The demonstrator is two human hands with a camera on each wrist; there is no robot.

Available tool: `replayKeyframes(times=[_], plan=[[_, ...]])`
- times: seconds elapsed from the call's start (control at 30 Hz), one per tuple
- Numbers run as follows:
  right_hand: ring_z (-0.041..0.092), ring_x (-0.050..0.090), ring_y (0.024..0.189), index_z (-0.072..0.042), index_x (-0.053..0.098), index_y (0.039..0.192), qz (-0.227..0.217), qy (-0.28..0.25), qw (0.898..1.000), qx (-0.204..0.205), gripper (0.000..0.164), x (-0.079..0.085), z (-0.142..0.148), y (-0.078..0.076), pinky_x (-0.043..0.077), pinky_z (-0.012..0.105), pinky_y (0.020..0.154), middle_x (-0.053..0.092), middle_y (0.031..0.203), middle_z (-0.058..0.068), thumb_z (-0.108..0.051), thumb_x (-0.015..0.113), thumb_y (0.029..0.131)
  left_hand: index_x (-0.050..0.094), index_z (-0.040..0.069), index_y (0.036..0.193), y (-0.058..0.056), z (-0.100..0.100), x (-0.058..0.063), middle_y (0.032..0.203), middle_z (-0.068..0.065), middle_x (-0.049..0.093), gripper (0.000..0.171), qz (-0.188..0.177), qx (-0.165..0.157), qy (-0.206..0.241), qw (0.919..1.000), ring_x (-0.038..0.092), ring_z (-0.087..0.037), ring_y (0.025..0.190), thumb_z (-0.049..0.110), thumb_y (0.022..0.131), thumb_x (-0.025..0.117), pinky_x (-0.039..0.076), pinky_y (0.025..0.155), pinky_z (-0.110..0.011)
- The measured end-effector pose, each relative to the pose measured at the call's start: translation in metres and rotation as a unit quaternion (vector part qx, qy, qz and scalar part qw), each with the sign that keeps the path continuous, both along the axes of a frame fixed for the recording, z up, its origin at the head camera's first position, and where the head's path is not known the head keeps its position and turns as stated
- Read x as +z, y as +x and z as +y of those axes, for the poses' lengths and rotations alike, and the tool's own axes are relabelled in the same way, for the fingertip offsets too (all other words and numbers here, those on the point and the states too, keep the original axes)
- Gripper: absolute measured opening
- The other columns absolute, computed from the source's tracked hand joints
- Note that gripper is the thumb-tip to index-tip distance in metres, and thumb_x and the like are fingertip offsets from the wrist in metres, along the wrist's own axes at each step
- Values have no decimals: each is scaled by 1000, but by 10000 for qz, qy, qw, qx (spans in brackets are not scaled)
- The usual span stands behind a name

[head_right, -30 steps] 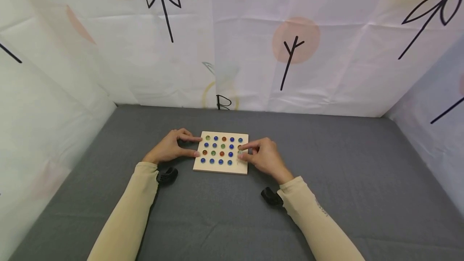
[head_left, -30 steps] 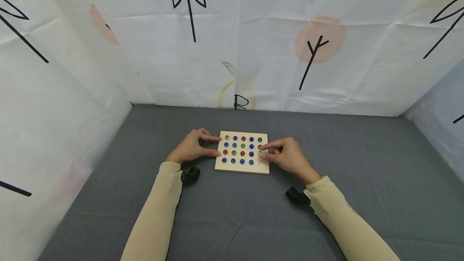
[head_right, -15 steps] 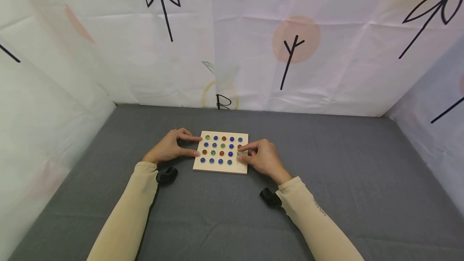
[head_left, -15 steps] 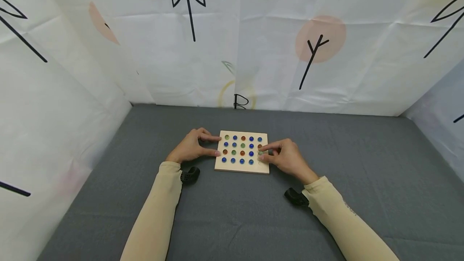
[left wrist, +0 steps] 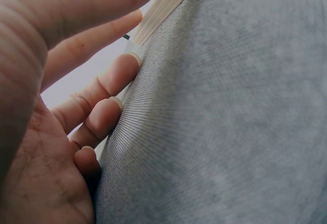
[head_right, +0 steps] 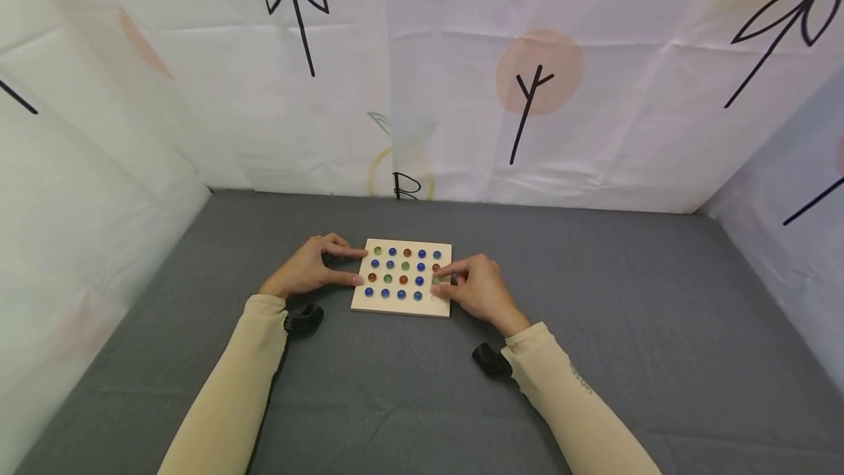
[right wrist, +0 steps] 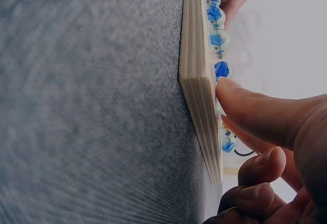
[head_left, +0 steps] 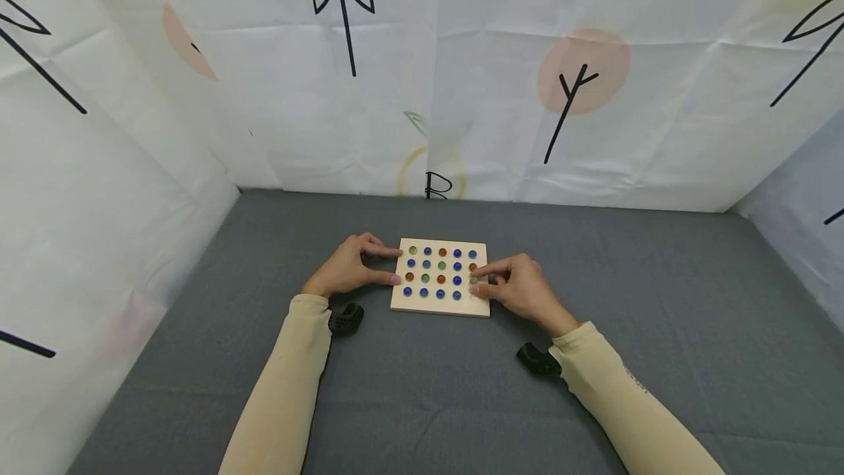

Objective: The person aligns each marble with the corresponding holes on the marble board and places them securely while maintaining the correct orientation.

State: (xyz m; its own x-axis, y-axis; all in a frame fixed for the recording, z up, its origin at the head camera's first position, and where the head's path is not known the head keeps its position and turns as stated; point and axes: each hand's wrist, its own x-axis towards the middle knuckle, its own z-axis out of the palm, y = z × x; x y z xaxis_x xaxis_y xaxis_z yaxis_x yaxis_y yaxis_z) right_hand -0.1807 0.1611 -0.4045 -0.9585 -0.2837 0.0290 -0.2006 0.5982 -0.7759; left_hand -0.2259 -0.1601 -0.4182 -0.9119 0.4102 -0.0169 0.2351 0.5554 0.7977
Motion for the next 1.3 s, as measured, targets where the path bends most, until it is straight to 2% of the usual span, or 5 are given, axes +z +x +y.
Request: replayKeyframes(times=[0.3, 0.53, 0.97, 1.3], plan=[[11, 30, 48, -4, 81, 106, 4, 6, 10000, 0, 22, -1, -1, 0, 27, 26, 48, 39, 52, -5, -15, 83, 87, 73, 19, 129, 1, 0, 2, 122, -9, 58, 53, 3, 30, -57, 10000, 49, -29, 115, 26, 79, 91, 41, 98, -51], [11, 29, 47, -6, 81, 107, -60, -43, 10000, -14, 23, -1, -2, 0, 27, 25, 48, 39, 52, -5, -15, 83, 87, 74, 16, 128, 4, -1, 4, 120, -10, 58, 53, -18, -1, 67, 10000, 50, -28, 112, 23, 79, 91, 42, 96, -49], [10, 26, 47, -4, 81, 108, -60, -217, 9997, -81, 23, 7, 5, -1, 26, 26, 46, 35, 51, -5, -12, 83, 87, 74, 15, 128, 3, -2, 2, 119, -10, 58, 52, 13, -36, 79, 10000, 51, -28, 111, 24, 79, 90, 43, 95, -48], [11, 26, 46, -5, 80, 112, -89, -193, 9988, -442, 26, 16, 25, -7, 26, 25, 45, 36, 51, -3, -14, 83, 87, 73, 17, 129, 2, 0, 1, 123, -10, 57, 53, -17, -41, 83, 10000, 50, -28, 114, 27, 79, 90, 43, 97, -49]])
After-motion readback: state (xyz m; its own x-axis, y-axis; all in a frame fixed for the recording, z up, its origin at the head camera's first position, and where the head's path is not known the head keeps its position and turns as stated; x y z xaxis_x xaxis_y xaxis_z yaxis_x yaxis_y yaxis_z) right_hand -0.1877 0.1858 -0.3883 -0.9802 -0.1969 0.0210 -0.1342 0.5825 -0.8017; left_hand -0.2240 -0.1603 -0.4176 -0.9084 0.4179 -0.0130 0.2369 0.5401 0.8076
